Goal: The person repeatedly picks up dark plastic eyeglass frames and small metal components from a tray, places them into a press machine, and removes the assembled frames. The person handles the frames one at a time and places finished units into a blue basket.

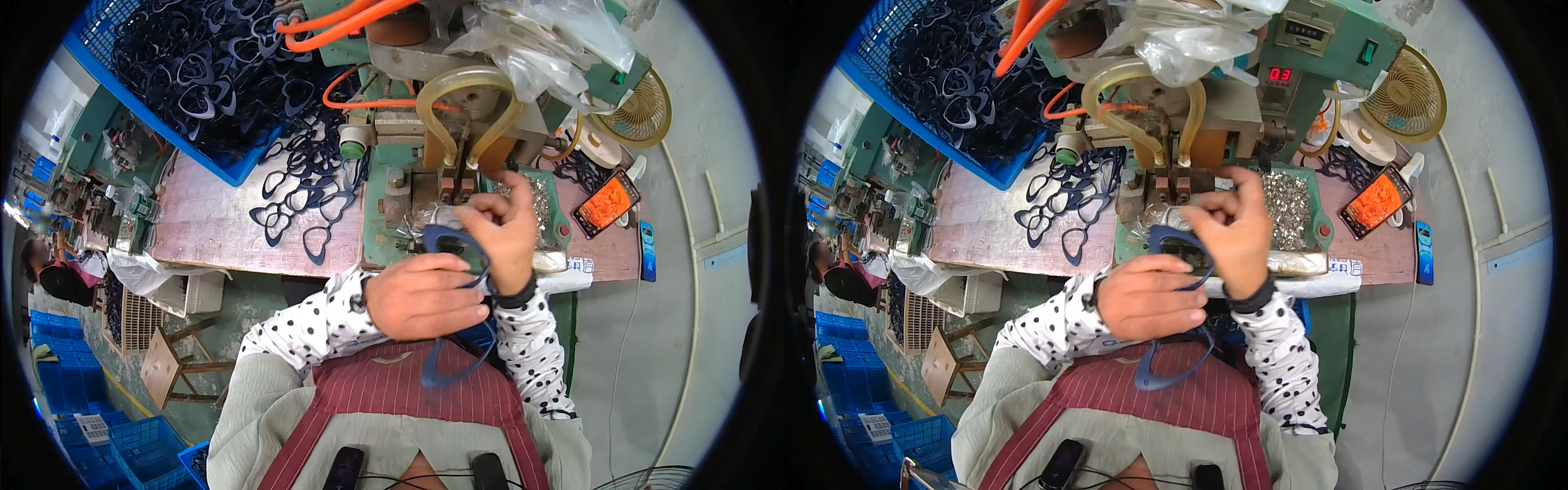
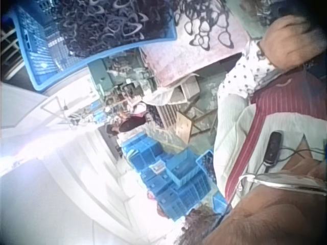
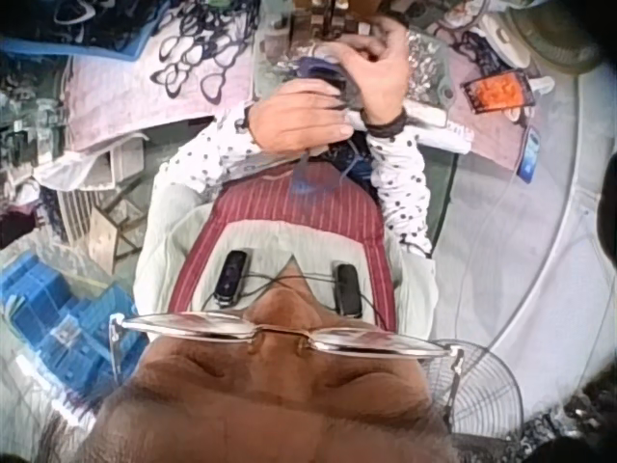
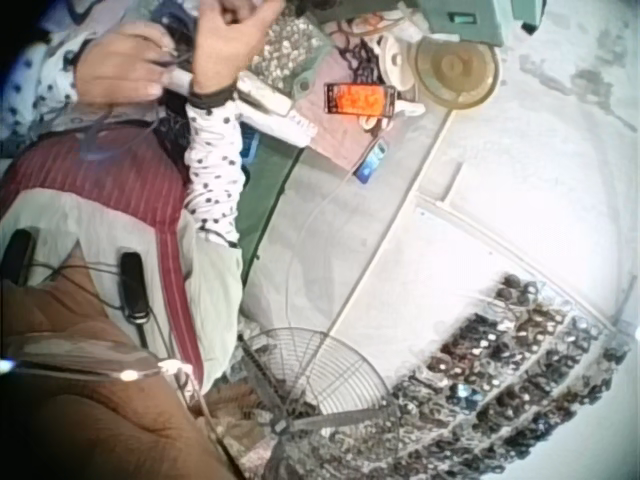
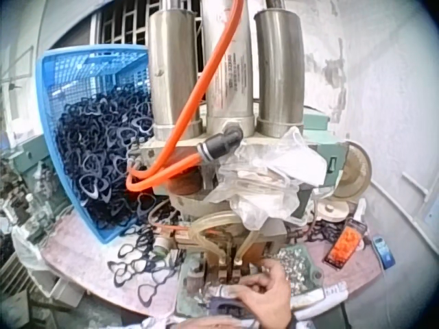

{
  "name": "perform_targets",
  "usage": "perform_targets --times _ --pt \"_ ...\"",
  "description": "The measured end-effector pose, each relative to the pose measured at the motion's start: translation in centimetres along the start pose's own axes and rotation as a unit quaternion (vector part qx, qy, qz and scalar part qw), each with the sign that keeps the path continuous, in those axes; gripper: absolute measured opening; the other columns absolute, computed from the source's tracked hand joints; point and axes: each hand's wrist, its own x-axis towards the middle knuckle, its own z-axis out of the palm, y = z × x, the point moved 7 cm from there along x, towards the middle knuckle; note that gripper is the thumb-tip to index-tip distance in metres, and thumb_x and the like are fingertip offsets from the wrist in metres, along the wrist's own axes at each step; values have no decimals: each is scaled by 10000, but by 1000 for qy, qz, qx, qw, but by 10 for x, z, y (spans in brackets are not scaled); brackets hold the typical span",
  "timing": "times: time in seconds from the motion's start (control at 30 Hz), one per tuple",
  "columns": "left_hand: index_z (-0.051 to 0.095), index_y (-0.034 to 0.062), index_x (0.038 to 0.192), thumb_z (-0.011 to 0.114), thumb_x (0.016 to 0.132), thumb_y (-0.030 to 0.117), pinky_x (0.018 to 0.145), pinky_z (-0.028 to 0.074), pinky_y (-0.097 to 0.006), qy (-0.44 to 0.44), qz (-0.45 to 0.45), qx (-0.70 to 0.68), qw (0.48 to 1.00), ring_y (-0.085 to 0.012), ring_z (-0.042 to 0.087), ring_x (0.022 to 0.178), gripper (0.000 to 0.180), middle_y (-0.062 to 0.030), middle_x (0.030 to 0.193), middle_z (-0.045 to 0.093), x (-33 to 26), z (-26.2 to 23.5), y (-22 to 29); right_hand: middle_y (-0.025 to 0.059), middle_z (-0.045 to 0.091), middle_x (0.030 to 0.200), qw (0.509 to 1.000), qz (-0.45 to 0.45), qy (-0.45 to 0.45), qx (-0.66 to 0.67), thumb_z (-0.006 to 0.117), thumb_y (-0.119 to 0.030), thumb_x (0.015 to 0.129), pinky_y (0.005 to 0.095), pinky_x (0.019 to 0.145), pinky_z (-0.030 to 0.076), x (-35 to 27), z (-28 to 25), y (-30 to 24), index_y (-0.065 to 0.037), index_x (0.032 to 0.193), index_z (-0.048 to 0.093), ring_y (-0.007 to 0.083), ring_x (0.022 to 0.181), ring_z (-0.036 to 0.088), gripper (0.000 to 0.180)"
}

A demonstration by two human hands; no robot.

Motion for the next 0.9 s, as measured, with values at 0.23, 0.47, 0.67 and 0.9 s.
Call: perform_targets --times 0.23,0.47,0.67,0.9 --pt "604 -31 1166 598 765 33 982 464 -470 -42 -25 -14 999 -280 608 1001 407 -132 1109 626 -13 22 -21 117 708 913 921 -26 194 -337 713 -88 778 329 711 506 27 -141 91 -25 1074 610 227 802 673 319" --pt "583 -4 1188 612 734 -87 942 486 -480 -33 -43 -29 998 -293 639 940 463 -135 1093 645 -13 22 -19 79 681 1032 774 -229 77 -585 768 -248 723 410 843 441 4 -107 83 -114 931 704 289 963 602 256" --pt "566 -5 1207 631 772 -29 973 471 -484 -49 -34 -1 998 -278 637 987 441 -132 1108 641 -14 22 -16 81 686 992 865 -163 107 -462 748 -211 717 425 843 419 11 -125 96 -116 771 729 305 970 584 110" --pt "618 112 1196 683 798 129 985 385 -475 -14 -128 160 979 -268 579 1072 404 -74 1274 578 -39 -4 -5 113 656 757 877 -156 146 -430 751 -206 728 423 689 436 11 -133 99 -108 774 727 310 748 592 112"
